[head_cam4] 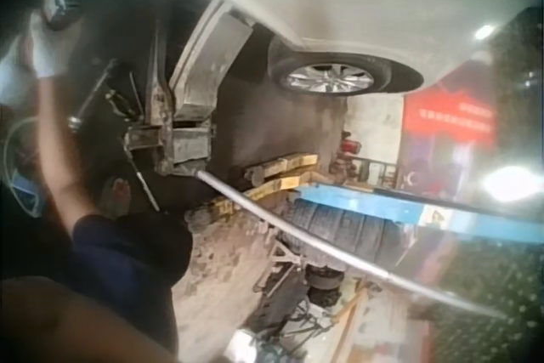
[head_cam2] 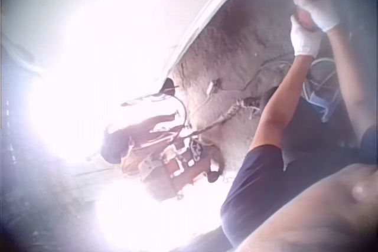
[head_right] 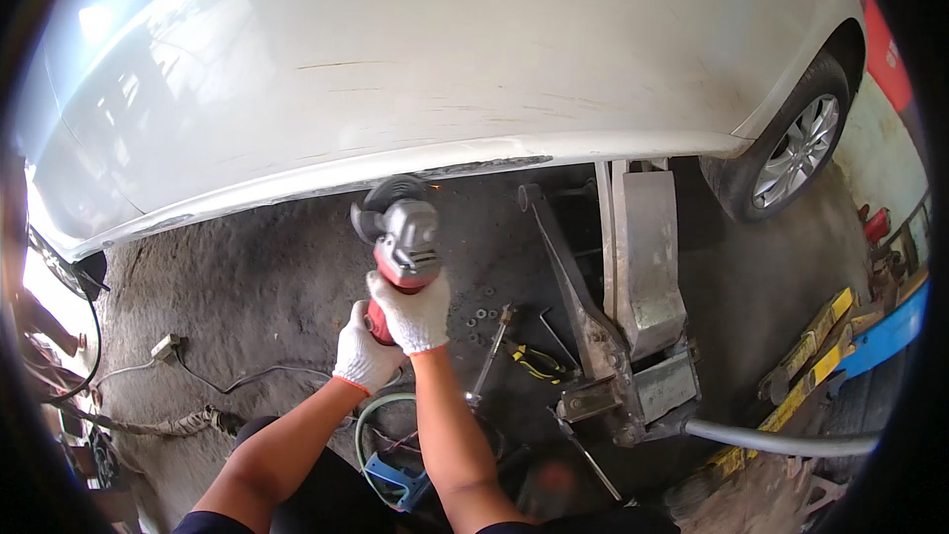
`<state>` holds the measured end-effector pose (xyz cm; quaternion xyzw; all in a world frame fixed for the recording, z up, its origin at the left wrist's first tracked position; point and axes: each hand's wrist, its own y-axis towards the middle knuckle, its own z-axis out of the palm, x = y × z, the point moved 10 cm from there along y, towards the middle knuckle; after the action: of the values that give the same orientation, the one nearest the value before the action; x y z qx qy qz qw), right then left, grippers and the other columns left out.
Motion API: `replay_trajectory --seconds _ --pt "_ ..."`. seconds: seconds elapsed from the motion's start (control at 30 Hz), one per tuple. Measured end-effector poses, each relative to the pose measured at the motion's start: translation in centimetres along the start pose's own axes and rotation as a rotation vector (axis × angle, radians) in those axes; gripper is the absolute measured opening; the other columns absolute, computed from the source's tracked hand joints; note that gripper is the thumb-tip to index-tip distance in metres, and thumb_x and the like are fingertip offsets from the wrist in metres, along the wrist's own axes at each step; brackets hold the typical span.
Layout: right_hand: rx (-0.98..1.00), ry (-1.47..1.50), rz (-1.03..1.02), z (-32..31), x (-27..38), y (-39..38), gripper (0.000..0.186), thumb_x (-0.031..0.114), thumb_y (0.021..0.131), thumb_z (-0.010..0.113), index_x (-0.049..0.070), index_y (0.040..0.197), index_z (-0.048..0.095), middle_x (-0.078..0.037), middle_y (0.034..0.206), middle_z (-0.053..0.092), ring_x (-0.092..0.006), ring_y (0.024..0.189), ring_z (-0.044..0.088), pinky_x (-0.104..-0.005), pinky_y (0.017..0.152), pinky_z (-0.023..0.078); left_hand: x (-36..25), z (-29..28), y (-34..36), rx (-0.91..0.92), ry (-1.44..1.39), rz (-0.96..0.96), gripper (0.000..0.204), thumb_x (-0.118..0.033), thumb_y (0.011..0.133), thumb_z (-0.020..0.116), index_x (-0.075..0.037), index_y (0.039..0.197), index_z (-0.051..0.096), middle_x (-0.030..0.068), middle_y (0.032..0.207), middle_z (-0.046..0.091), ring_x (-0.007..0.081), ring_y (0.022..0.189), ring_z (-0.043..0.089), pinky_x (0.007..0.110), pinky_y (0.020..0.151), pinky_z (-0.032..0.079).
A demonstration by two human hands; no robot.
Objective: The person is repairing a dent on the front bumper of a white car. They use a spot welder to attach a puller to the bumper and then use an angle grinder to smooth the surface.
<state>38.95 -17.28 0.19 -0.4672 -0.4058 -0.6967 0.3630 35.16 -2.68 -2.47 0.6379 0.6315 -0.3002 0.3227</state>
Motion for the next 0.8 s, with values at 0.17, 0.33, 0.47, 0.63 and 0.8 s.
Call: replay_trajectory --seconds 0.17,0.33,0.47,0.63,0.8 --pt "-0.107 -0.153 -0.015 -0.9 2.0 -0.2 0.056 0.022 0.07 0.087 -0.005 0.112 0.06 -0.016 0.098 0.072 -0.0247 0.084 0.07 -0.0377 0.08 0.055 0.1 0.9 0.2 0.083 -0.044 -0.004 0.089 -0.039 0.065 0.087 0.007 0.13 0.047 0.0283 0.106 0.069 0.0391 0.102 0.07 0.042 0.086 0.055" --pt "-0.15 -0.237 0.011 -1.8 2.9 -0.2 0.059 0.023 0.069 0.089 -0.005 0.112 0.059 -0.016 0.104 0.071 -0.0252 0.093 0.07 -0.0376 0.085 0.054 -0.2 1.6 0.6 0.146 -0.078 0.016 0.102 -0.042 0.063 0.089 0.01 0.136 0.041 0.0275 0.112 0.069 0.0358 0.108 0.069 0.04 0.09 0.054" --pt "-0.139 -0.27 0.047 -1.3 2.7 -0.6 0.057 0.021 0.07 0.088 -0.005 0.111 0.059 -0.016 0.105 0.071 -0.0238 0.094 0.069 -0.0374 0.086 0.053 0.8 2.0 0.4 0.166 -0.102 0.018 0.105 -0.043 0.064 0.089 0.01 0.139 0.039 0.0279 0.116 0.068 0.0359 0.112 0.067 0.04 0.093 0.053" --pt "-0.148 -0.283 0.057 -1.7 3.5 -0.1 0.058 0.021 0.069 0.088 -0.006 0.111 0.058 -0.015 0.105 0.071 -0.0235 0.094 0.07 -0.0364 0.086 0.054 -0.8 2.1 0.7 0.232 -0.129 -0.036 0.111 -0.044 0.063 0.089 0.011 0.143 0.035 0.0296 0.124 0.064 0.0358 0.119 0.063 0.04 0.098 0.051" --pt "-0.155 -0.393 -0.006 -2.4 2.8 0.0 0.068 0.03 0.066 0.09 -0.008 0.112 0.057 -0.021 0.099 0.072 -0.0321 0.09 0.073 -0.0396 0.08 0.056 1.4 4.2 0.9 0.187 -0.196 -0.006 0.109 -0.042 0.062 0.09 0.01 0.142 0.037 0.0296 0.123 0.064 0.0365 0.119 0.063 0.04 0.097 0.052"
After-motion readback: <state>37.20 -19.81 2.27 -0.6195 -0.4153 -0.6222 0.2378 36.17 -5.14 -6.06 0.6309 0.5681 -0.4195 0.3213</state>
